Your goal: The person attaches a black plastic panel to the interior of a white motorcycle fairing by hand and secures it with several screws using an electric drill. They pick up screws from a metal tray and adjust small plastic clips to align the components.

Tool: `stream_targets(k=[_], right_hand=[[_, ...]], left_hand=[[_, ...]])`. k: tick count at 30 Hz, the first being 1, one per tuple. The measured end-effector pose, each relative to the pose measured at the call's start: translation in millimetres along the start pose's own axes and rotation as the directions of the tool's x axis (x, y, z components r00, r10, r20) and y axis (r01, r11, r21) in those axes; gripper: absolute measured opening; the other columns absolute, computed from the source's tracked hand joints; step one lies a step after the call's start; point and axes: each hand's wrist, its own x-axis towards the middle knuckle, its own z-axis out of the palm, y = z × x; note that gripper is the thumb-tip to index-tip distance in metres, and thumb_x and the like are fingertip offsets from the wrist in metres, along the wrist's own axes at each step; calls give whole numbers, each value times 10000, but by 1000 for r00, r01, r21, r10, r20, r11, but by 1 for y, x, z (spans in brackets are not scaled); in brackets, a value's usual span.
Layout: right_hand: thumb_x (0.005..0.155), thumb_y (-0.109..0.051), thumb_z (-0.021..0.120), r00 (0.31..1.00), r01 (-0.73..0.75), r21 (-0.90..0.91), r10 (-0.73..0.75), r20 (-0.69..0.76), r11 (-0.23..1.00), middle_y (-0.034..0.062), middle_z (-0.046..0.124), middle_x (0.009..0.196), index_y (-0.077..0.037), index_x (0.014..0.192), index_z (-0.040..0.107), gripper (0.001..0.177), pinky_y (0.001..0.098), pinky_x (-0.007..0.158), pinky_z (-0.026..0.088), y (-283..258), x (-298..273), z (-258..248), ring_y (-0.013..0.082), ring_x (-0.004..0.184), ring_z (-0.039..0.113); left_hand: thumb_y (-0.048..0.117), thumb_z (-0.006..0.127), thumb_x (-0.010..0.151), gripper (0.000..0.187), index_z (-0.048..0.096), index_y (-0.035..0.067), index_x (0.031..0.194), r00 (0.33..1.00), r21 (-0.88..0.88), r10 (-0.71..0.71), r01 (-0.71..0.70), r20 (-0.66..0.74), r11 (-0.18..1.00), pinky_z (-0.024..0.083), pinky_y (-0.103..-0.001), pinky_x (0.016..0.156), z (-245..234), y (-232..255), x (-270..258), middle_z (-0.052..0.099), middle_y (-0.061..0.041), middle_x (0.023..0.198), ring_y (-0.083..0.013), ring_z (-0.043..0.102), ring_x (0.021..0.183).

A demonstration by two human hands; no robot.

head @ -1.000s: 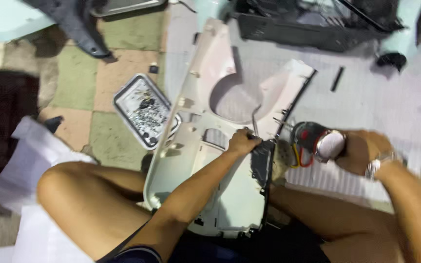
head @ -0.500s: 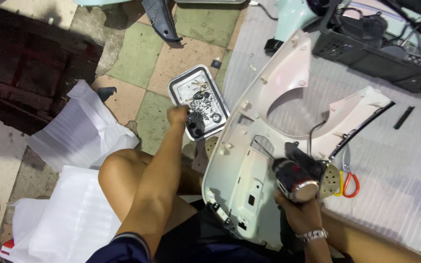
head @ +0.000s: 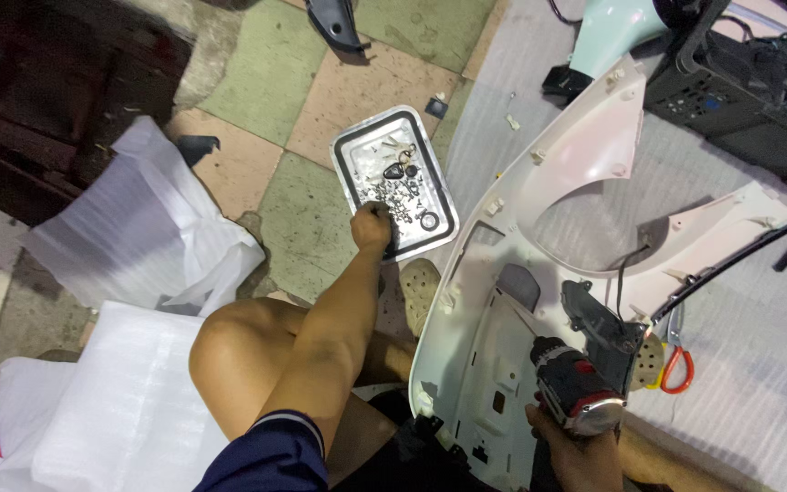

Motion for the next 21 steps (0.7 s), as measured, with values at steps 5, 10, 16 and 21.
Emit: stream_targets(k=[5,10,16,21], right_hand=[[694,8,829,997,69,39,-68,-24,997,112,753,975,-4,1182,656,518,325,751,586,15,0,1,180,870,717],[689,26,844,998,-1,59,5,-64,998,168,739,925,13,1192,663,535,388,630,588,37,4,0,241,761,710],[697,36,847,992,-104,28,105,-66,994,149,752,954,11,1181,670,517,375,657,597,32,2,-7,225,787,724],[690,48,839,997,32,83,-26,-67,996,157,751,923,-4,1206,653,550,376,641,598,25,-5,-18,230,749,714]], left_hand=[[171,712,833,176,798,147,985,966,64,258,-256,-23,964,540,-394,944,3,29,-8,747,-129,1102,-310,697,1032],[160,721,840,204,812,163,1023,935,169,350,-337,-54,926,507,-432,953,22,30,3,687,-153,1159,-348,626,1104],[114,693,829,171,800,118,962,926,274,377,-356,-28,893,527,-444,937,28,27,15,683,-155,1079,-351,632,1059],[135,660,907,144,786,106,970,976,92,191,-182,-103,979,545,-459,811,21,48,12,727,-149,929,-350,682,893]])
